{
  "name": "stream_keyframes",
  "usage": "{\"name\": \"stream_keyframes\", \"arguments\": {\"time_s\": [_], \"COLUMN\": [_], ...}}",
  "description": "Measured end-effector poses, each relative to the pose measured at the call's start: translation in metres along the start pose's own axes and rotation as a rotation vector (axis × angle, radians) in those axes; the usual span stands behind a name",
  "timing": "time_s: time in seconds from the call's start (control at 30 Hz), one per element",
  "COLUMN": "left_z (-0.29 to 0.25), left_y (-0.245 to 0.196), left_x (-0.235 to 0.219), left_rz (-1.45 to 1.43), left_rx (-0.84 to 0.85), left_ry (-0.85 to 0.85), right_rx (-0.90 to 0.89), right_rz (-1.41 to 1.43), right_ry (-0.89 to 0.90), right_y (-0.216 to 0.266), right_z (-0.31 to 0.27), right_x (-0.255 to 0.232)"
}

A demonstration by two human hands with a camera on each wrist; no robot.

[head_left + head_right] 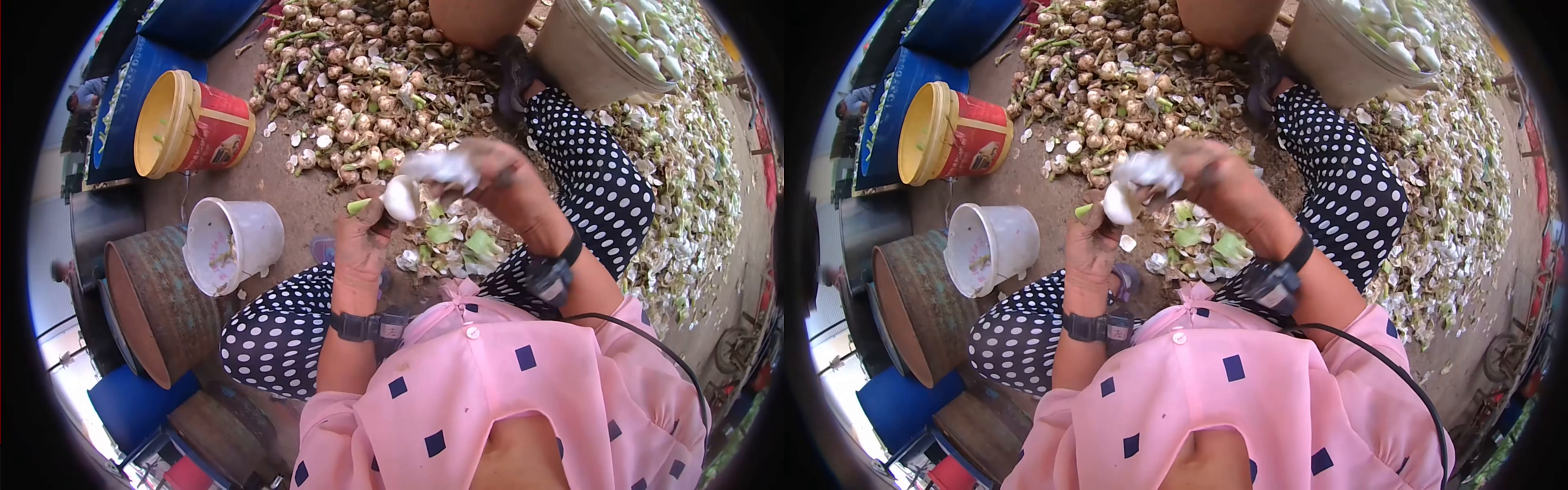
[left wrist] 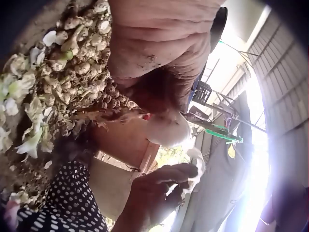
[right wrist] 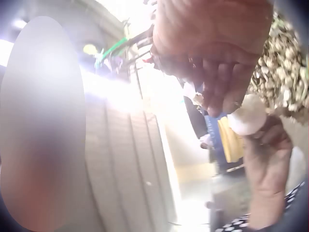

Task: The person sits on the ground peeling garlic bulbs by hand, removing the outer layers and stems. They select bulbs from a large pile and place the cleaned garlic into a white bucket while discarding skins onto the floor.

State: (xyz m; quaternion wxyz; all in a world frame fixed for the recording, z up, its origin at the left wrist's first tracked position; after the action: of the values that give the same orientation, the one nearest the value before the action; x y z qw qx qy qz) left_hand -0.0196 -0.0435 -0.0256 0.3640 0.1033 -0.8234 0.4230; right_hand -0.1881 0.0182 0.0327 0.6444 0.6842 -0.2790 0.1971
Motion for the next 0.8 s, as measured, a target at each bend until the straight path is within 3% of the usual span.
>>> {"name": "stream_keyframes", "arguments": {"time_s": [0.03,0.07,0.13,0.17,0.2,0.23,0.27,0.33,0.4,0.43,0.47,0.5,0.53,0.57,0.6,0.63,0.67,0.73,0.77,0.8], "left_z": [0.003,0.002,0.002,0.005,0.009,0.014,0.02,0.027,0.024,0.026,0.03,0.035,0.04,0.043,0.044,0.041,0.04,0.04,0.042,0.041], "left_y": [0.0,0.0,-0.004,-0.004,-0.006,-0.005,-0.003,0.006,0.019,0.013,0.007,0.005,0.007,0.012,0.016,0.027,0.038,0.069,0.066,0.068], "left_x": [-0.009,-0.008,-0.014,-0.018,-0.021,-0.035,-0.041,-0.025,-0.014,-0.008,-0.004,-0.019,-0.037,-0.055,-0.067,-0.062,-0.066,-0.066,-0.068,-0.072], "left_rz": [-0.077,-0.08,-0.18,-0.236,-0.254,-0.071,0.116,0.155,0.191,0.169,0.149,0.078,0.074,0.15,0.228,0.385,0.382,1.164,1.159,1.367], "left_rx": [-0.02,-0.018,0.033,0.034,0.042,0.037,0.029,-0.01,-0.072,-0.031,0.009,0.003,-0.005,-0.037,-0.07,-0.265,-0.269,-0.238,-0.243,-0.323], "left_ry": [0.112,0.11,-0.048,-0.119,-0.087,-0.131,-0.178,-0.128,-0.046,-0.044,-0.041,-0.081,-0.102,-0.114,-0.123,-0.061,-0.073,0.225,0.215,0.267], "right_rx": [-0.037,-0.075,0.044,0.231,0.504,0.445,0.432,0.13,0.111,-0.054,0.103,0.351,0.316,0.116,0.136,-0.054,-0.23,-0.035,0.132,0.049], "right_rz": [0.189,0.378,0.151,-0.672,-1.574,-2.149,-1.951,-1.111,-0.967,-1.242,-1.081,-1.047,-1.093,-1.235,-1.228,-0.599,0.039,-0.502,-0.9,-1.525], "right_ry": [-0.008,-0.017,0.147,0.001,0.117,0.063,-0.035,-0.01,0.161,0.211,0.201,0.106,-0.015,-0.134,-0.123,0.029,0.161,-0.226,-0.236,-0.005], "right_y": [0.003,0.006,0.005,-0.005,-0.031,-0.024,-0.019,-0.021,-0.036,-0.046,-0.05,-0.033,-0.009,0.029,0.053,0.084,0.108,0.067,0.027,-0.016], "right_z": [0.002,0.005,0.005,0.002,0.005,0.002,0.005,0.013,0.027,0.037,0.049,0.061,0.082,0.108,0.131,0.156,0.166,0.173,0.177,0.182], "right_x": [-0.015,-0.035,-0.056,-0.081,-0.106,-0.091,-0.081,-0.037,-0.001,-0.006,-0.018,-0.027,-0.053,-0.069,-0.091,-0.099,-0.092,-0.102,-0.112,-0.111]}}
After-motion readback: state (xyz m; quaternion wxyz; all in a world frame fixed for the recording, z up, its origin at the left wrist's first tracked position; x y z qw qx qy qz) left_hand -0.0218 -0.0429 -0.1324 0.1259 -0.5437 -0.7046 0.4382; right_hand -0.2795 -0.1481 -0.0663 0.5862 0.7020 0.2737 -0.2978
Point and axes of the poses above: each hand's wrist, its own z-axis towards the middle knuckle, its own x-axis out of the palm, y = z × x, the point moved 7 cm from there along z, towards the middle knuckle, and after that the axes turned 6 degrees about -z, right-handed, at the moved point
